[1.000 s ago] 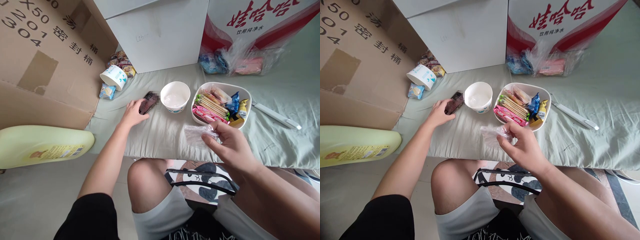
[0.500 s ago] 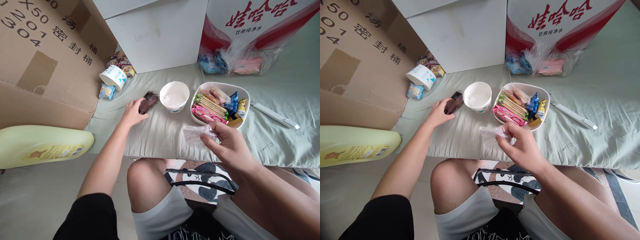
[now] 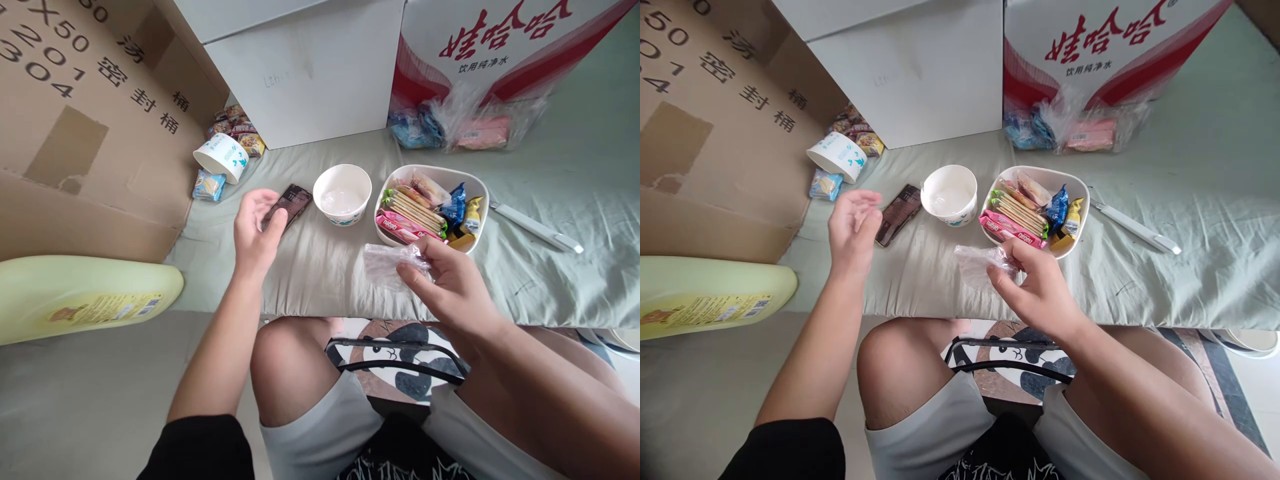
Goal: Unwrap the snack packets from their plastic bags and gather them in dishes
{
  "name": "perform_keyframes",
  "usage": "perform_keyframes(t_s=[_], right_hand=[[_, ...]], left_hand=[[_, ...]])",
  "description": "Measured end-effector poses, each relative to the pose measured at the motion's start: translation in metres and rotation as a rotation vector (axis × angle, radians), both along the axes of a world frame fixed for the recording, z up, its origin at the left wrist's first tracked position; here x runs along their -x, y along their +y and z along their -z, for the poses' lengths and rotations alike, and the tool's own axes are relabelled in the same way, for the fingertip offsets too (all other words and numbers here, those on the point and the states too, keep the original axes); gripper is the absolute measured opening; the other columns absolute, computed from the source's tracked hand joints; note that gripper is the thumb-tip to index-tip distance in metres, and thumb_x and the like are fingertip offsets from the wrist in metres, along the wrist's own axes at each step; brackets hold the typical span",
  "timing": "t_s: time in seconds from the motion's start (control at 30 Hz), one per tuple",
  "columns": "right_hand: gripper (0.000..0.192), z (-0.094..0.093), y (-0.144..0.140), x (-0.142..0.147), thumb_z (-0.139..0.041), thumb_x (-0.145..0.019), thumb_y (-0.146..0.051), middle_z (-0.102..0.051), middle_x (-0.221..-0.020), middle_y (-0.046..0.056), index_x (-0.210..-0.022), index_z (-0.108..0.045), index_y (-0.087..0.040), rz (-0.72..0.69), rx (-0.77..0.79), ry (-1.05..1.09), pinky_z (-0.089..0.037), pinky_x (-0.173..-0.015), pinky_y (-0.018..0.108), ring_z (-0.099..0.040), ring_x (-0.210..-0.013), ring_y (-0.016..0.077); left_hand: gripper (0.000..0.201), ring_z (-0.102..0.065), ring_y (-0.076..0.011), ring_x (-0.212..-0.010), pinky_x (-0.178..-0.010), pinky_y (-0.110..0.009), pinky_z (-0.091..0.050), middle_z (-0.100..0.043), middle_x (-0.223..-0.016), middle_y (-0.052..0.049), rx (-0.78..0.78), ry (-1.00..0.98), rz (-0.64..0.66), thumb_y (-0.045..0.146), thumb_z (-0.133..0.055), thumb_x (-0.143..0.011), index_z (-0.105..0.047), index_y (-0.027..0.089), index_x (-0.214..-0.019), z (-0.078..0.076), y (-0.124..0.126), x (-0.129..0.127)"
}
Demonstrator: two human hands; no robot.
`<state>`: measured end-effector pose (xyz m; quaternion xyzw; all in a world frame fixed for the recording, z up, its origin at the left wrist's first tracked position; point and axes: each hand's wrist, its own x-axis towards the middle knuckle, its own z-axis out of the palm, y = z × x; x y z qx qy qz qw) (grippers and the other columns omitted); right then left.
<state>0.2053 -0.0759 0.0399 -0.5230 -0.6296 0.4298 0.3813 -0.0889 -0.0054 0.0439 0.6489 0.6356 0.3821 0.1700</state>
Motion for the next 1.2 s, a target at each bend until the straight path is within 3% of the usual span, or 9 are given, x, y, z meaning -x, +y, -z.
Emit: perform_keyframes(t_s=[0.17,0.23,0.37,0.5,0.63,0.77,0.93,1.1,1.2], right_hand=[[0.029,0.000,0.001,0.007,-0.066,-0.091,-0.049,-0.056,-0.076,0.000,-0.083,-0.054,-0.023,-0.013,-0.015,0.149,-0.045,-0.068,0.032,-0.052,-0.073,0.0178],[0.033,0.000,0.001,0.010,-0.066,-0.090,-0.054,-0.057,-0.078,0.000,-0.088,-0.055,-0.024,-0.007,0.030,0.238,-0.047,-0.067,0.032,-0.054,-0.073,0.0171],[0.038,0.002,0.002,0.010,-0.070,-0.087,-0.057,-0.057,-0.078,-0.001,-0.091,-0.052,-0.024,-0.004,0.111,0.332,-0.047,-0.063,0.029,-0.053,-0.068,0.0148],[0.035,0.002,0.000,0.001,-0.073,-0.084,-0.052,-0.057,-0.075,-0.001,-0.084,-0.053,-0.023,0.032,0.064,0.203,-0.045,-0.063,0.029,-0.052,-0.068,0.0147],[0.031,-0.014,0.004,-0.003,-0.071,-0.083,-0.044,-0.051,-0.067,-0.002,-0.075,-0.048,-0.024,0.192,-0.084,-0.023,-0.038,-0.058,0.028,-0.045,-0.062,0.0144],[0.030,-0.045,0.038,0.021,-0.067,-0.079,-0.032,-0.046,-0.063,-0.002,-0.069,-0.039,-0.026,0.227,-0.333,-0.276,-0.034,-0.059,0.030,-0.040,-0.060,0.0142],[0.020,-0.048,0.118,0.081,-0.064,-0.073,-0.017,-0.057,-0.067,0.003,-0.069,-0.046,-0.024,-0.072,-0.425,-0.812,-0.034,-0.061,0.032,-0.048,-0.062,0.0170],[0.030,-0.008,0.176,0.117,-0.072,-0.072,-0.011,-0.054,-0.055,0.000,-0.051,-0.052,-0.021,-0.493,-0.109,-1.064,-0.036,-0.061,0.029,-0.054,-0.059,0.0128],[0.031,-0.004,0.191,0.118,-0.073,-0.077,-0.016,-0.053,-0.050,-0.005,-0.049,-0.061,-0.018,-0.646,-0.001,-1.096,-0.034,-0.058,0.026,-0.048,-0.050,0.0048]], left_hand=[[0.063,-0.068,-0.0271,-0.108,-0.088,-0.036,-0.056,-0.071,-0.113,-0.011,0.320,-0.638,0.585,0.070,-0.078,-0.074,-0.066,0.022,-0.114,-0.019,-0.033,-0.071],[0.056,-0.068,-0.0220,-0.089,-0.075,-0.031,-0.053,-0.071,-0.098,-0.008,0.490,-0.729,0.678,0.061,-0.086,-0.070,-0.069,0.020,-0.104,-0.016,-0.037,-0.089],[0.037,-0.053,-0.0114,-0.064,-0.060,-0.025,-0.041,-0.060,-0.071,0.001,0.458,-0.872,0.553,0.049,-0.086,-0.076,-0.066,0.018,-0.080,0.000,-0.036,-0.105],[0.032,-0.054,-0.0115,-0.065,-0.061,-0.025,-0.043,-0.061,-0.074,0.001,0.408,-0.958,0.562,0.043,-0.088,-0.073,-0.067,0.019,-0.081,0.013,-0.033,-0.102],[0.027,-0.057,-0.0129,-0.069,-0.063,-0.026,-0.045,-0.065,-0.078,-0.001,0.299,-1.083,0.462,0.041,-0.082,-0.074,-0.069,0.020,-0.085,0.015,-0.027,-0.084],[0.024,-0.045,-0.0112,-0.056,-0.055,-0.027,-0.035,-0.050,-0.059,0.002,0.220,-1.233,0.362,0.040,-0.074,-0.074,-0.061,0.020,-0.070,0.013,-0.022,-0.062],[0.031,-0.034,-0.0091,-0.052,-0.054,-0.029,-0.026,-0.039,-0.055,0.004,0.201,-1.344,0.332,0.038,-0.072,-0.074,-0.051,0.020,-0.061,0.013,-0.022,-0.050],[0.036,-0.030,-0.0094,-0.052,-0.056,-0.032,-0.024,-0.034,-0.056,0.005,0.185,-1.421,0.356,0.041,-0.071,-0.078,-0.045,0.020,-0.062,0.011,-0.027,-0.042],[0.038,-0.028,-0.0100,-0.051,-0.056,-0.034,-0.023,-0.030,-0.056,0.005,0.186,-1.475,0.368,0.043,-0.069,-0.078,-0.044,0.021,-0.062,0.006,-0.038,-0.034]])
